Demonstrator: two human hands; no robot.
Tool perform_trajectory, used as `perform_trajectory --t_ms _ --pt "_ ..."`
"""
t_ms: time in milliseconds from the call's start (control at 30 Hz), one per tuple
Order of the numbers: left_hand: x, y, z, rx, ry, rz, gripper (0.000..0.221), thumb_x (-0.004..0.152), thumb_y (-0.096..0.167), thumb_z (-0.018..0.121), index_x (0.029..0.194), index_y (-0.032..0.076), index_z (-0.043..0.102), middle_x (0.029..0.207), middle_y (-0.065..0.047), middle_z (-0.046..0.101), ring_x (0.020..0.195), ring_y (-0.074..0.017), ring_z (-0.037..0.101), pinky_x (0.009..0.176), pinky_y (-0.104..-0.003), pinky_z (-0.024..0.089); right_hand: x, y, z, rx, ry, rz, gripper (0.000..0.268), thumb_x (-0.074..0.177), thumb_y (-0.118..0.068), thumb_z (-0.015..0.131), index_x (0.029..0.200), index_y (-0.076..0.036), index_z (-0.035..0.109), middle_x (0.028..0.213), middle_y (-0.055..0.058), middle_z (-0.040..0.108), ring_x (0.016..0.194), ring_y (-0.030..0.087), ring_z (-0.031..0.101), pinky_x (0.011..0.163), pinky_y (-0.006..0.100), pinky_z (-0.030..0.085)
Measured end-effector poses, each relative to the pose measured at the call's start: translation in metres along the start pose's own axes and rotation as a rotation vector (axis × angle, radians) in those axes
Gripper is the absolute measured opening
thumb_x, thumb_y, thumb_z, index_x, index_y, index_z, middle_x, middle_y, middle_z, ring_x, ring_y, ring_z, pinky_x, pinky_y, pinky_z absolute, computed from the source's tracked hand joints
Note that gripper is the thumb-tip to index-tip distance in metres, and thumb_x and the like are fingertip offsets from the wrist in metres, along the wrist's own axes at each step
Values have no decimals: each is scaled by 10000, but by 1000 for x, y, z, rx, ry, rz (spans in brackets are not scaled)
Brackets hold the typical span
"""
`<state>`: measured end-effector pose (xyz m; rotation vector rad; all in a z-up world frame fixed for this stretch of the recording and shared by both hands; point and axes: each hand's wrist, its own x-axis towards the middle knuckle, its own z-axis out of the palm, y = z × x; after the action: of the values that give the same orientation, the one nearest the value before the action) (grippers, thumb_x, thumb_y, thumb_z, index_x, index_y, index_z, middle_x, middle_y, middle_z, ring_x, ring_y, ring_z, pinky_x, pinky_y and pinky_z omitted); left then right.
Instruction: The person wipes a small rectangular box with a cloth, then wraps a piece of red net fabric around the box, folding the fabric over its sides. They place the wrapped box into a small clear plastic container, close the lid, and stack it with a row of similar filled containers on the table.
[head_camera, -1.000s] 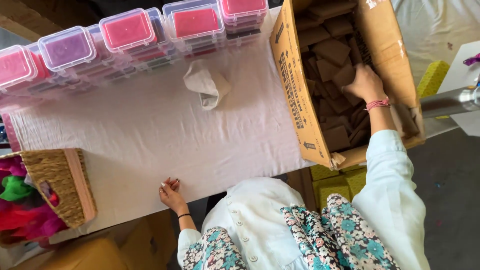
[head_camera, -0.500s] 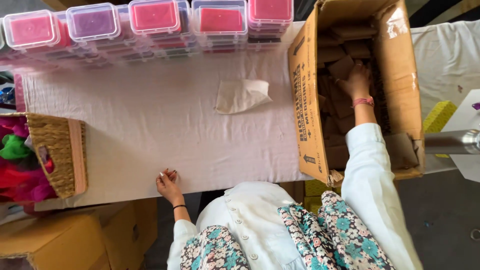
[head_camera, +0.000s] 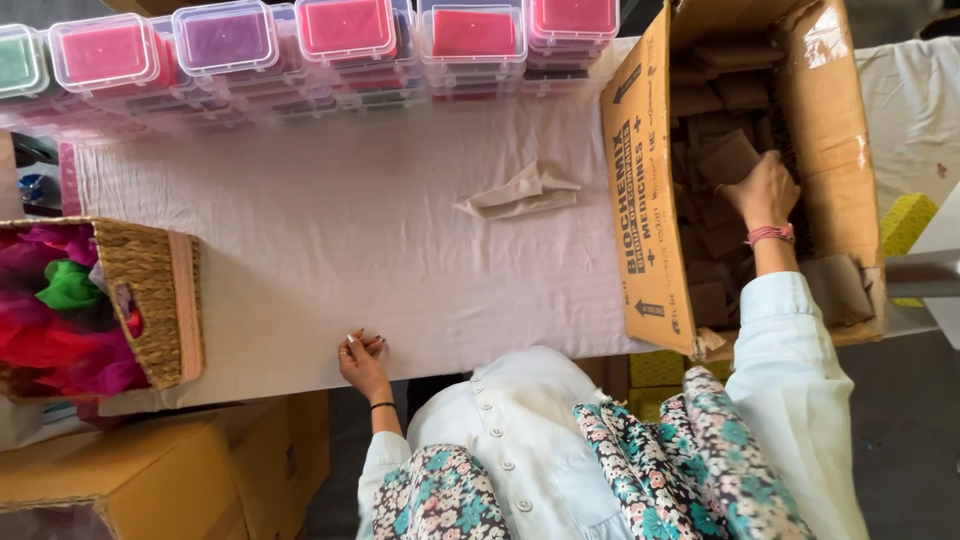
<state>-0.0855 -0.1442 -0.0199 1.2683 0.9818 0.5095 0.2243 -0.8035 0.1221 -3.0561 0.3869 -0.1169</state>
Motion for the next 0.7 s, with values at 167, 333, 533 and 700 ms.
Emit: perform_trajectory --t_ms 167,333,533,700 --pt "21 -14 -11 -10 -93 -90 303 1095 279 511 1086 2 633 812 -106 683 639 -170 682 645 -335 619 -34 -24 -69 199 -8 94 686 694 -429 967 1119 19 669 1059 263 726 948 418 708 809 522 560" --pt "47 -7 -41 -15 -263 -279 309 1066 294 514 1157 24 634 833 -149 713 619 -209 703 608 -375 626 -113 -97 -162 1012 132 73 535 862 -203 942 1259 17 659 1199 70 727 1052 192 705 971 336 581" --pt "51 29 -70 71 -573 -459 394 1058 385 485 1255 78 634 950 -145 760 689 -207 724 651 -357 634 -242 -185 18 1268 -178 102 397 859 -185 804 1133 23 606 940 17 599 855 141 554 740 311 488" --pt "78 10 -93 244 -820 -550 388 1042 398 464 1297 151 622 1015 -125 774 724 -209 747 647 -353 621 -318 -408 110 1265 -779 174 471 801 -282 802 1139 20 674 958 72 725 794 140 685 659 320 580"
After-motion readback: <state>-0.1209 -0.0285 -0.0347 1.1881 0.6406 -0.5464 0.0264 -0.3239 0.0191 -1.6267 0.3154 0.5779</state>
